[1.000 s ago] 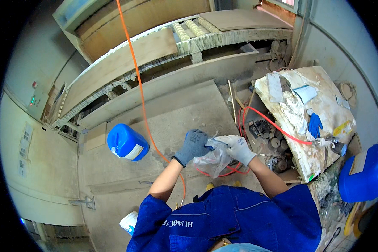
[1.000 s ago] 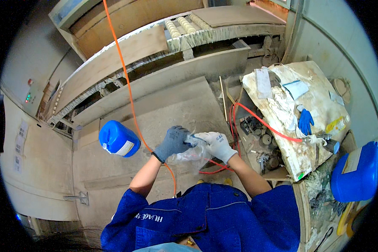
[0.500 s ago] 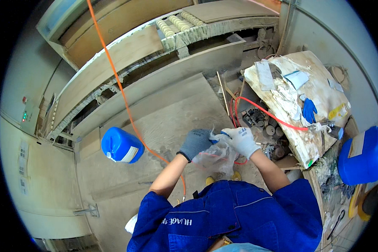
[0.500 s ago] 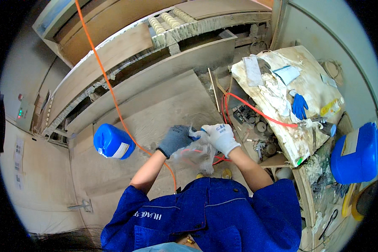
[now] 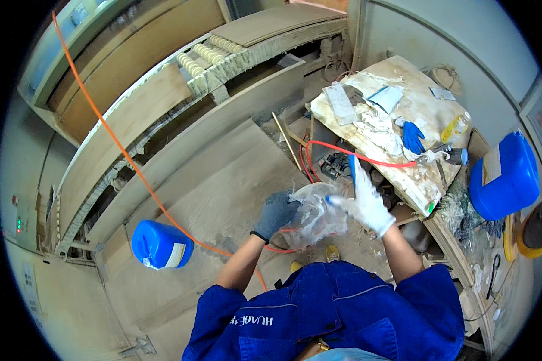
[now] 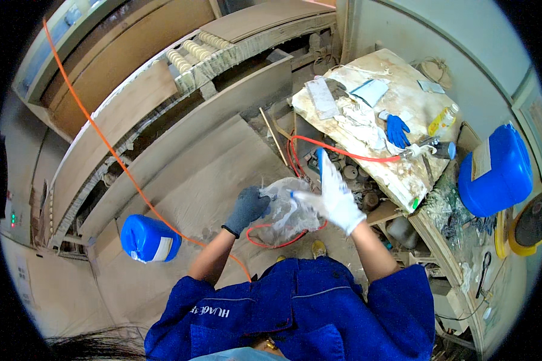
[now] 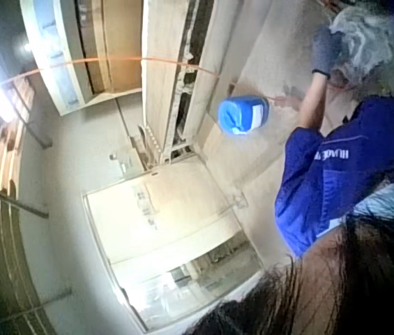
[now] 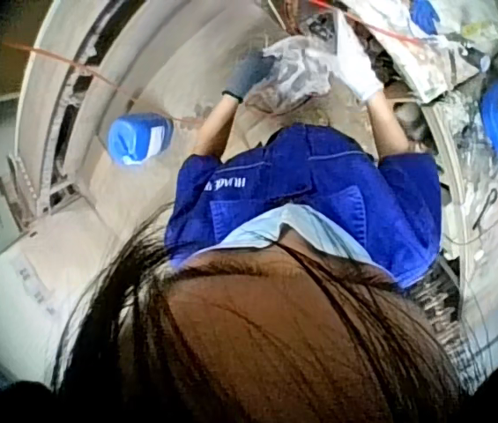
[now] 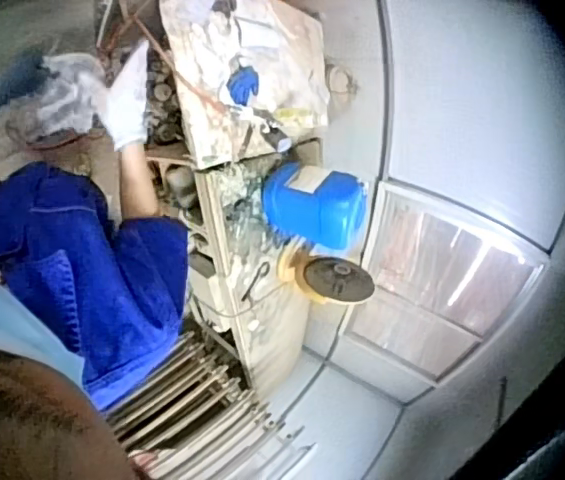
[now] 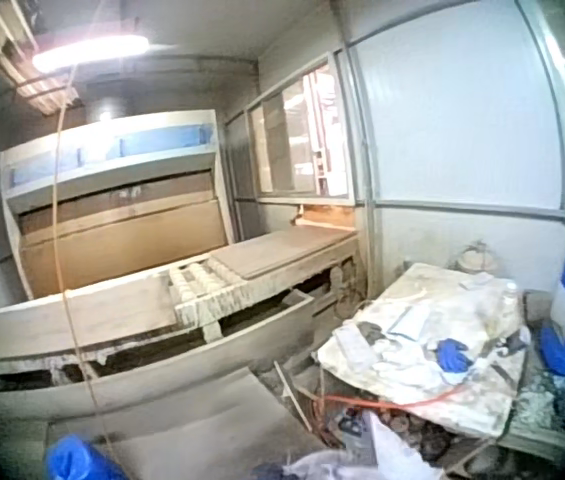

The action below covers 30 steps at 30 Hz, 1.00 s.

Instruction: The person sprays a light-colored coating onto a flat board moving on a roller conveyor, then prepares a white liquid by scooping powder into a plastic bag and adding liquid from a blue jug. The person handles buckets, a spray gun, gloves, and a plastic bag during the process.

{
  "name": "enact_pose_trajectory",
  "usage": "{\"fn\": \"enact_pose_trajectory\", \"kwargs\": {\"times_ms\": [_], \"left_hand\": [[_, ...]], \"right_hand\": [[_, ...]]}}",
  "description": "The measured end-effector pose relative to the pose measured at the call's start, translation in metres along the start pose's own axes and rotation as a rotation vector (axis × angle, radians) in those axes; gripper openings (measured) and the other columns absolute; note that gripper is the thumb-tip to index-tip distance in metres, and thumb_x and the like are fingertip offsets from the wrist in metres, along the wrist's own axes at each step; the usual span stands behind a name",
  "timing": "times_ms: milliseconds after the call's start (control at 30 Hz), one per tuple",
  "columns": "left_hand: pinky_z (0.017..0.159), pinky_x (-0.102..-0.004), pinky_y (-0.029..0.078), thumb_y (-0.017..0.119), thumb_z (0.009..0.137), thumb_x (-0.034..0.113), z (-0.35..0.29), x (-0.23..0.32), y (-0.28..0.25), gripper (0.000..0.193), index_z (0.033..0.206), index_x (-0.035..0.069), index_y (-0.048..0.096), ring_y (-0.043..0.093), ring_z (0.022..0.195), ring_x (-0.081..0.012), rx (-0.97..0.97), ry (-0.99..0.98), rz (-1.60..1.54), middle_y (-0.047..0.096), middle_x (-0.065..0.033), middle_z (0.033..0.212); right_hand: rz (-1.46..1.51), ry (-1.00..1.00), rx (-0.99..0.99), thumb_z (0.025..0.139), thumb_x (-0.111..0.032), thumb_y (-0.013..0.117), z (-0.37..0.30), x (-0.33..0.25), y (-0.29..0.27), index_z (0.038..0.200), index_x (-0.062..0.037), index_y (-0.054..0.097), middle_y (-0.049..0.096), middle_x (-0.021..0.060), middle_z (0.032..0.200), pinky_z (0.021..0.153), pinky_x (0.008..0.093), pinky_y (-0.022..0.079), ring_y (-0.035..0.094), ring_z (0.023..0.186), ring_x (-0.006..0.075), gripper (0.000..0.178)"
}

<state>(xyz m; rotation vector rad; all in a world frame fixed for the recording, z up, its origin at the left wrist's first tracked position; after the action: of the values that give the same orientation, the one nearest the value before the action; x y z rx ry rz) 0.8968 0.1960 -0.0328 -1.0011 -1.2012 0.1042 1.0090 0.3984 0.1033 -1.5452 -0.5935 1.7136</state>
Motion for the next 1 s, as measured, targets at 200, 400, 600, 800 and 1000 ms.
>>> {"fn": "enact_pose_trajectory", "kwargs": {"times_ms": [200,400,600,800,1000], "left_hand": [[0.068,-0.0474,0.051,0.060,0.085,0.030,0.008,0.018,0.009,0.030,0.093,0.003,0.071,0.068,0.077,-0.0391,0.068,-0.033,-0.147,0.068,-0.0233,0.087],[0.068,-0.0456,0.051,0.060,0.086,0.029,0.002,0.013,0.021,0.029,0.094,0.004,0.072,0.067,0.075,-0.0372,0.164,0.017,0.009,0.069,-0.0221,0.083],[0.068,-0.0448,0.050,0.058,0.090,0.032,0.001,-0.006,0.049,0.034,0.092,0.000,0.069,0.066,0.074,-0.0345,0.167,0.011,-0.089,0.070,-0.0200,0.081],[0.058,-0.0395,0.048,0.057,0.094,0.034,0.002,0.035,0.064,0.036,0.097,0.000,0.070,0.060,0.058,-0.0192,0.051,-0.107,-0.551,0.067,-0.0115,0.071],[0.058,-0.0351,0.049,0.053,0.099,0.034,0.004,0.069,0.080,0.038,0.101,0.000,0.069,0.060,0.063,-0.0152,0.046,-0.036,-0.864,0.067,-0.0072,0.079]], "right_hand": [[0.400,0.355,0.124,0.077,-0.029,0.084,-0.055,0.109,0.076,0.152,0.0032,0.015,0.035,0.0230,0.150,0.110,0.0377,0.036,0.041,0.135,0.0272,0.107],[0.805,0.287,0.398,0.091,-0.005,0.062,-0.056,0.099,0.043,0.119,0.0027,0.061,0.067,0.0014,0.102,0.081,0.0251,0.051,0.061,0.087,0.0097,0.029],[-0.014,0.302,0.266,0.088,-0.031,0.068,-0.053,0.044,0.006,0.139,-0.0064,0.047,0.065,0.0226,0.087,0.076,0.0369,0.052,0.065,0.080,0.0328,0.060],[0.620,0.502,0.464,0.084,-0.016,0.078,-0.077,0.084,0.017,0.154,-0.0070,0.012,0.067,0.0124,0.106,0.084,0.0312,0.052,0.064,0.091,0.0188,0.097],[0.877,0.410,0.525,0.090,-0.009,0.067,-0.101,0.160,0.057,0.133,0.0022,0.050,0.066,0.0077,0.108,0.084,0.0276,0.052,0.064,0.092,0.0160,0.047]]}}
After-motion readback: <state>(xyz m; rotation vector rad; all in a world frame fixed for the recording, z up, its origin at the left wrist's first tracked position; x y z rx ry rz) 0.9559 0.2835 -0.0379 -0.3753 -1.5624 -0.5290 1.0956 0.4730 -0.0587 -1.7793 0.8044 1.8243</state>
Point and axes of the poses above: each hand's wrist, its own z-axis towards the middle knuckle, its own y-axis out of the palm, x = y × z, the point moved 6 cm from there along z, towards the middle knuckle
